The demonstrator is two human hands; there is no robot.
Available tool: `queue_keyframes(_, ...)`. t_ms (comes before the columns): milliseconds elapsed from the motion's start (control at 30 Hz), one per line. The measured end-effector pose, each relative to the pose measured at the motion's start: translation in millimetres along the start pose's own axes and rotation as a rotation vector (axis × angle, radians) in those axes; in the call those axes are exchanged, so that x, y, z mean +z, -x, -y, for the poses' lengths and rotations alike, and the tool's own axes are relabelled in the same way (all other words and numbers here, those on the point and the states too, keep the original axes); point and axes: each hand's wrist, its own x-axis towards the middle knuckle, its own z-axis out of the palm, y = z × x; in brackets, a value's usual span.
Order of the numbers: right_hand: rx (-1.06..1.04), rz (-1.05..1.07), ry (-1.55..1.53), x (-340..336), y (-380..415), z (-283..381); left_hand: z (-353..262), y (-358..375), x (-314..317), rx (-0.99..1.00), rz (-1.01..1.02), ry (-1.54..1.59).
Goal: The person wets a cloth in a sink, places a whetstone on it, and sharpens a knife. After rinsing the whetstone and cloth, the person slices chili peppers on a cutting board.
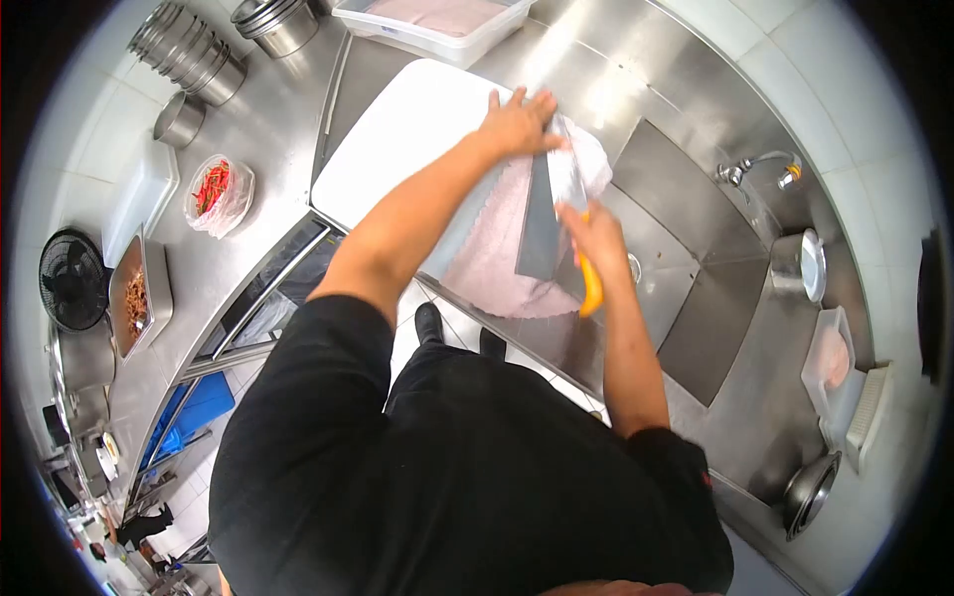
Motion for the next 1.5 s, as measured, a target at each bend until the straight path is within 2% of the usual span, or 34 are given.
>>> queue_keyframes(100,-0.023,-0.038,-0.026,1.0,-18.1,3.4,1.7,-20.6,-12.8,0.017,0.041,-0.08)
queue_keyframes(133,-0.019,0.024,-0.036,-0.8,-4.4,-6.7,-4.7,-4.1,-2.5,0.036,-0.028,-0.106)
queue_keyframes(233,0.06,0.133,-0.059,-1.1,70.0,-55.0,-48.4,95.4,12.1,0.055,-0.235,-0.043)
queue_keyframes(300,0.108,0.152,0.004,-5.6,126.0,-62.6,-83.7,156.3,2.8,-0.023,-0.115,0.034)
queue_keyframes(333,0.093,0.152,0.018,-7.9,119.2,-59.7,-90.9,165.7,-5.8,-0.049,-0.071,0.065)
queue_keyframes(400,0.079,0.15,0.045,-12.4,109.0,-57.4,-75.4,137.9,8.6,-0.04,-0.129,0.03)
queue_keyframes(433,0.086,0.108,0.035,-11.1,78.7,-47.8,-61.5,109.8,8.9,-0.041,-0.144,0.027)
queue_keyframes(500,-0.048,0.075,0.068,-15.7,16.7,-34.2,-26.9,38.2,3.2,-0.037,-0.135,0.022)
queue_keyframes(533,-0.073,0.062,-0.002,-17.3,-4.4,-24.0,-17.2,17.0,0.5,-0.037,-0.101,0.025)
queue_keyframes(567,-0.026,0.04,0.055,-21.3,-10.5,-8.1,-16.5,14.5,-2.9,-0.031,-0.114,0.0)
queue_keyframes(633,-0.043,0.095,0.031,-24.3,4.1,-24.7,-20.4,14.6,-2.4,-0.022,-0.132,-0.036)
queue_keyframes(700,-0.001,0.165,0.024,-28.0,36.4,-41.5,-48.1,69.3,16.5,-0.014,-0.273,-0.042)
queue_keyframes(767,0.061,0.236,0.022,-33.7,102.0,-70.7,-90.0,141.1,12.4,-0.055,-0.254,0.056)
queue_keyframes(833,0.025,0.246,0.038,-38.5,125.6,-88.1,-120.8,187.9,-0.8,-0.091,-0.125,0.086)
queue_keyframes(900,-0.04,0.209,0.083,-37.2,131.6,-93.6,-111.2,168.8,7.4,-0.086,-0.182,0.073)
queue_keyframes(967,0.039,0.171,0.123,-41.6,84.4,-65.9,-89.5,122.9,10.9,-0.092,-0.225,0.03)
queue_keyframes(1033,-0.012,0.138,0.106,-45.9,35.1,-41.3,-58.7,62.1,7.7,-0.083,-0.202,-0.021)
queue_keyframes(1100,-0.048,0.098,0.091,-47.2,14.0,-27.8,-44.3,33.7,-1.8,-0.056,-0.156,-0.019)
queue_keyframes(1167,-0.032,0.159,0.049,-47.6,36.1,-49.3,-54.5,49.4,8.9,-0.032,-0.181,0.0)
queue_keyframes(1267,0.044,0.229,0.121,-58.6,103.3,-79.0,-101.1,142.4,16.5,-0.028,-0.245,0.111)
queue_keyframes(1333,0.0,0.253,0.14,-61.9,151.0,-104.4,-131.5,202.7,0.5,-0.024,-0.16,0.16)
queue_keyframes(1433,-0.077,0.259,0.133,-61.9,135.5,-120.7,-123.9,188.2,-2.4,-0.008,-0.137,0.11)
queue_keyframes(1467,-0.027,0.254,0.125,-63.4,120.2,-99.6,-105.7,161.5,13.5,0.019,-0.231,0.111)
queue_keyframes(1500,0.025,0.247,0.116,-62.6,95.1,-71.7,-87.0,127.2,16.5,0.028,-0.221,0.054)
